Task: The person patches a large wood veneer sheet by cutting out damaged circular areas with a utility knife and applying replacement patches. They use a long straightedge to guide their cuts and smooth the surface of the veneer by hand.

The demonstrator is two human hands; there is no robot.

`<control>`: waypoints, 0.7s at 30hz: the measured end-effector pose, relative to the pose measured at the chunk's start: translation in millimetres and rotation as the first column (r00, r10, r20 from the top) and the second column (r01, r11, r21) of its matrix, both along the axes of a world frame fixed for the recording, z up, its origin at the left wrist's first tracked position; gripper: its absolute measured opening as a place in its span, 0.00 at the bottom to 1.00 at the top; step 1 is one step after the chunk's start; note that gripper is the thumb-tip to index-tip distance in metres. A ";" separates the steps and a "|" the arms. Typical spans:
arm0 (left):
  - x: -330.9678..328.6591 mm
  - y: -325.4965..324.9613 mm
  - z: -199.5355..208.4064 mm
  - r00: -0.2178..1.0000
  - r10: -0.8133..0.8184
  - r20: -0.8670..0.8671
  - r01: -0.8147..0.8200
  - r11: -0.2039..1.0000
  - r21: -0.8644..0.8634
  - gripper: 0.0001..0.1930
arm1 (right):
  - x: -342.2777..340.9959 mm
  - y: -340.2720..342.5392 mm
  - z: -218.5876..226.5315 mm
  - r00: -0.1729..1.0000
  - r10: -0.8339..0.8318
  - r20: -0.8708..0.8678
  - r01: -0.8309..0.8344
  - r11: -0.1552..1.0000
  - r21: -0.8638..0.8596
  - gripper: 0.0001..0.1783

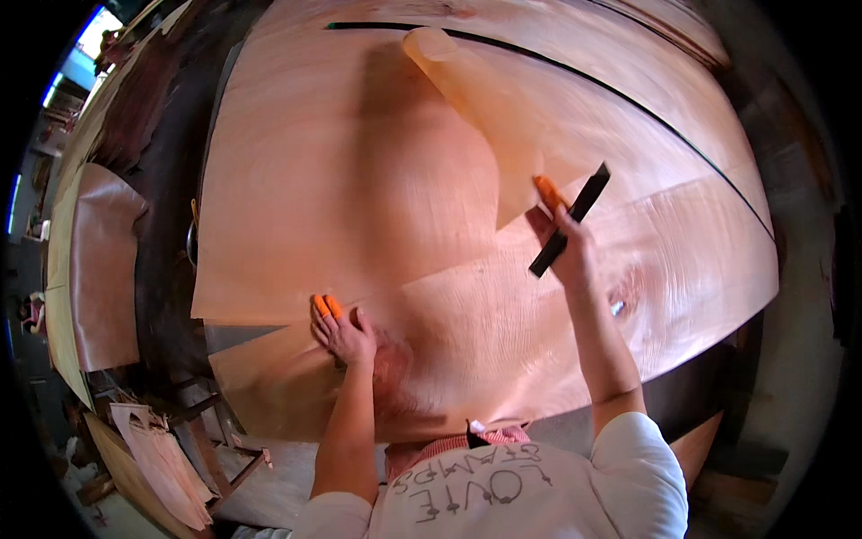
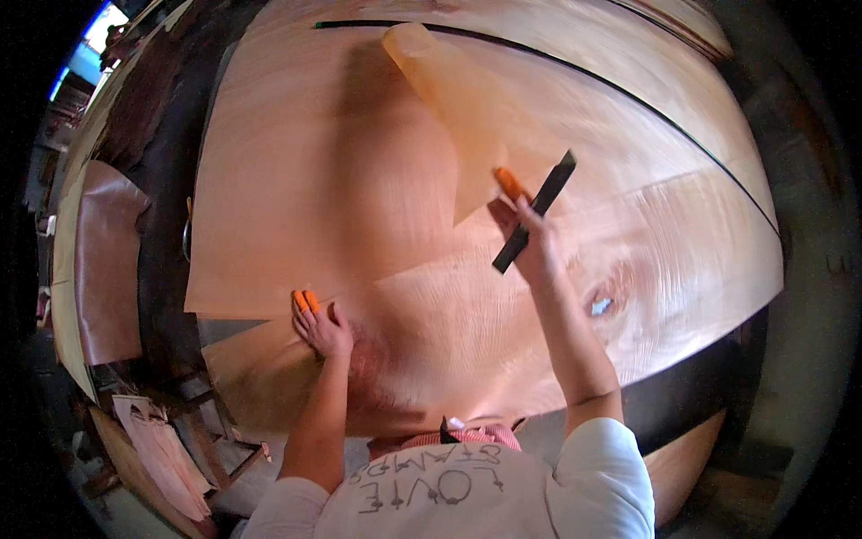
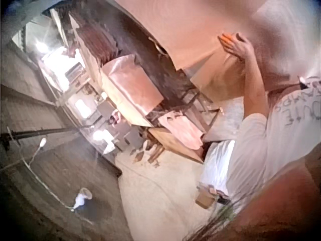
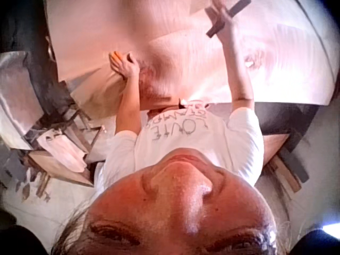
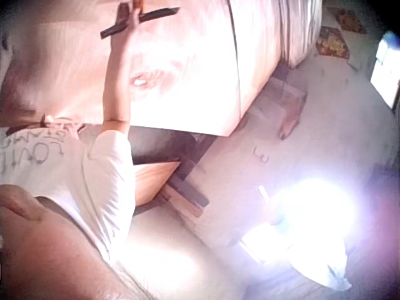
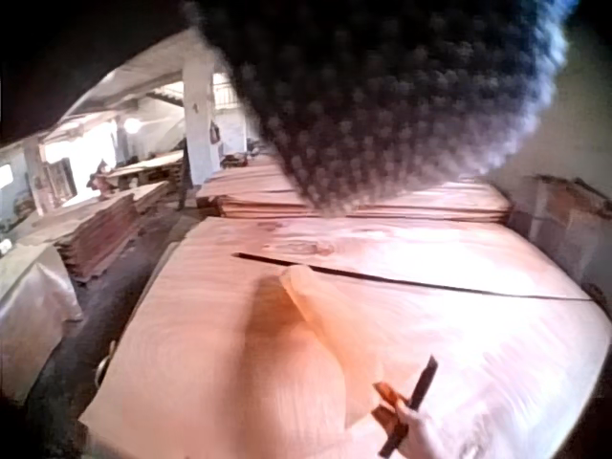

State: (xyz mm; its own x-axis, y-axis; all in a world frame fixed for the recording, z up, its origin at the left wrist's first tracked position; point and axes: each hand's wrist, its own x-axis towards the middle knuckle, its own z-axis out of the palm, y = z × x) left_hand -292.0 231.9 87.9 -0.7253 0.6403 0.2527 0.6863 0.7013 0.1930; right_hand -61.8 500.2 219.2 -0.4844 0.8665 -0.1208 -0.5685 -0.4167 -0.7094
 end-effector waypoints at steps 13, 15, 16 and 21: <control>35.2 -25.2 35.1 0.463 -0.445 0.767 0.240 0.896 0.375 0.29 | 37.9 -323.1 -16.6 0.789 -0.061 0.612 -0.125 0.958 0.257 0.16; 53.8 -32.7 47.4 -0.155 -0.359 0.921 0.073 0.925 0.373 0.30 | 32.9 -339.2 -6.4 0.720 -0.172 0.672 -0.291 0.805 0.518 0.15; 55.9 -35.0 50.3 -0.227 -0.257 0.939 0.077 0.957 0.281 0.30 | 27.7 -346.1 4.5 0.712 -0.067 0.699 -0.346 0.833 0.432 0.12; 45.4 -46.2 61.9 0.025 -0.348 0.937 0.197 0.921 0.336 0.37 | 5.4 -362.5 11.8 0.650 -0.203 0.732 -0.510 0.597 0.619 0.17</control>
